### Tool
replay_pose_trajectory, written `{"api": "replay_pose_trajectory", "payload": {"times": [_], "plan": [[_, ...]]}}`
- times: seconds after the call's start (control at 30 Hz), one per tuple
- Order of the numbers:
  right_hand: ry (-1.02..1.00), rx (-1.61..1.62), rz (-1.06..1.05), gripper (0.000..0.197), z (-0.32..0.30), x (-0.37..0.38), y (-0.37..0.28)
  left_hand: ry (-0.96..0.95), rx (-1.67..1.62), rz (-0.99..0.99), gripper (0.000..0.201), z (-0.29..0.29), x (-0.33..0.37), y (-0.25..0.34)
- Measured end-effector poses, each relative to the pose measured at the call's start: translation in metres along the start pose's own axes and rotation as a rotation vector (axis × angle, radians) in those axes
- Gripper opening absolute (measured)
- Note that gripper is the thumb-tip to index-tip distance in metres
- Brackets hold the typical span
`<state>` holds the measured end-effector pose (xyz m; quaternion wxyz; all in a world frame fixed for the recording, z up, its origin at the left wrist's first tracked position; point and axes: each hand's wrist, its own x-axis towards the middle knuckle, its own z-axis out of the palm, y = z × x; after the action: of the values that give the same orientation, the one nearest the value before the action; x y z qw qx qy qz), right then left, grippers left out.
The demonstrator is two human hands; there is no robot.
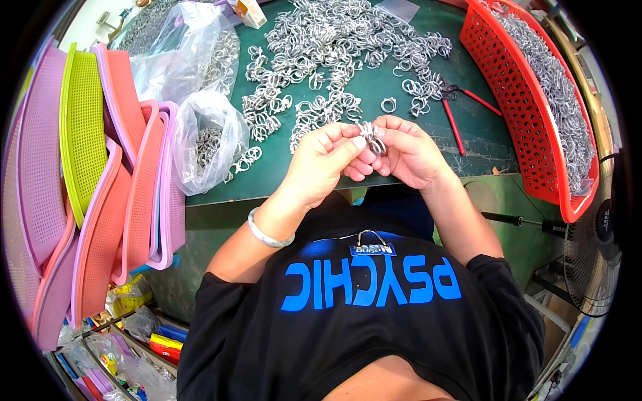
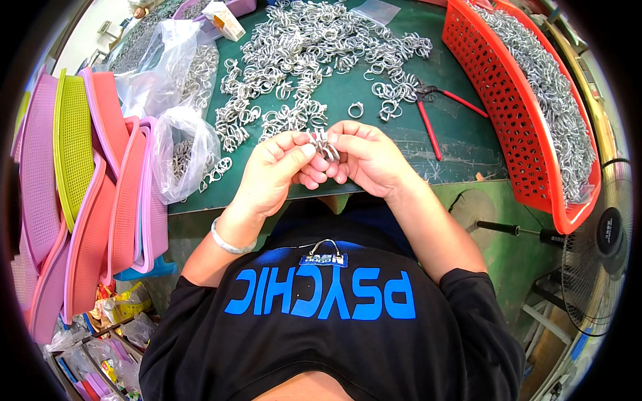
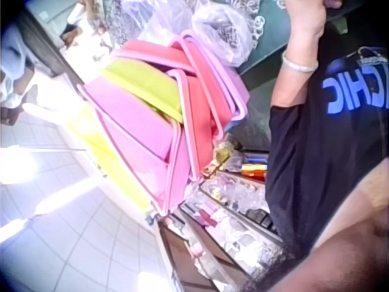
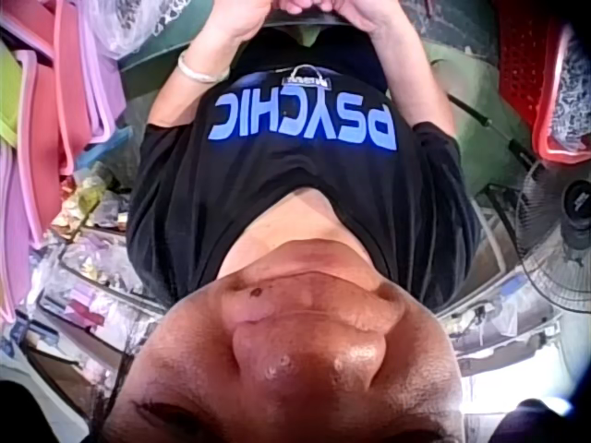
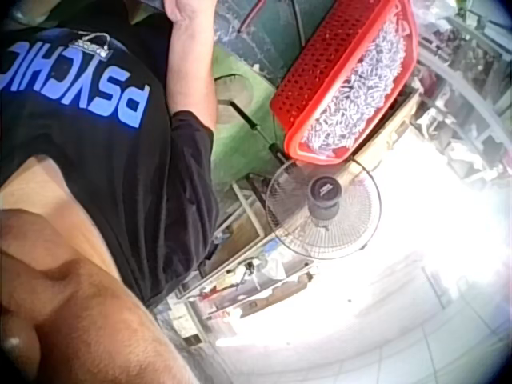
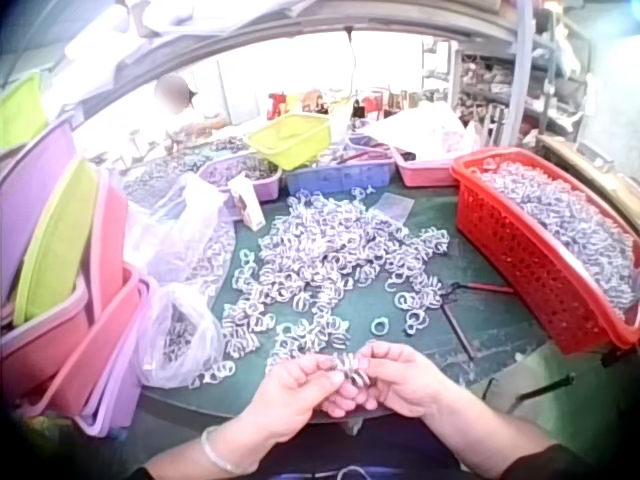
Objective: The person picks up metal rings from a pile on the workbench and hooks them together by hand to form small clusters, occasionally placing the finished clusters into a red plastic bin.
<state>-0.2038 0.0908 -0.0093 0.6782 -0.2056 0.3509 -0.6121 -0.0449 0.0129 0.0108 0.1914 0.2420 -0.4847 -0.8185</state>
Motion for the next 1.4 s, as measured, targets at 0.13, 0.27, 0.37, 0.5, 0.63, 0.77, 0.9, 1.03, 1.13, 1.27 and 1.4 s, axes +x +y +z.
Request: {"api": "replay_pose_trajectory", "payload": {"times": [0.13,0.27,0.37,0.5,0.63,0.77,0.9,1.03,1.13,1.27,1.4], "plan": [[-0.045,0.06,0.022,0.01,-0.001,0.0,0.001,0.028,0.072,0.05,0.016,0.003,-0.001,-0.001],[-0.042,0.087,0.029,0.01,-0.001,0.0,0.003,0.043,0.097,0.059,0.016,0.005,-0.002,0.0],[-0.056,0.088,0.031,0.01,-0.001,0.0,0.003,0.05,0.102,0.079,0.016,0.006,-0.003,0.0],[-0.072,0.051,-0.01,0.01,-0.002,0.0,0.004,0.039,0.117,0.073,0.015,0.004,-0.003,-0.002],[-0.012,-0.044,-0.062,0.01,-0.003,-0.003,0.005,0.025,0.119,0.046,0.019,0.003,-0.001,-0.004],[0.011,-0.125,-0.083,0.009,0.003,-0.004,0.003,0.049,0.142,0.076,0.02,0.006,-0.003,-0.002],[0.028,-0.158,-0.153,0.009,0.002,-0.005,0.0,0.03,0.179,0.059,0.02,0.008,-0.001,-0.003],[0.058,-0.253,-0.196,0.006,0.002,-0.019,-0.023,0.017,0.144,0.07,0.023,0.009,0.0,-0.006],[0.184,-0.444,-0.305,0.007,0.005,-0.049,-0.056,0.022,0.144,0.057,0.023,0.005,0.002,-0.007],[0.5,-0.828,-0.698,0.008,0.0,-0.109,-0.119,0.038,0.159,0.065,0.023,-0.003,-0.002,-0.008],[1.064,-1.441,-0.845,0.009,-0.043,-0.186,-0.185,0.004,0.155,0.063,0.022,-0.002,-0.002,-0.011]]}}
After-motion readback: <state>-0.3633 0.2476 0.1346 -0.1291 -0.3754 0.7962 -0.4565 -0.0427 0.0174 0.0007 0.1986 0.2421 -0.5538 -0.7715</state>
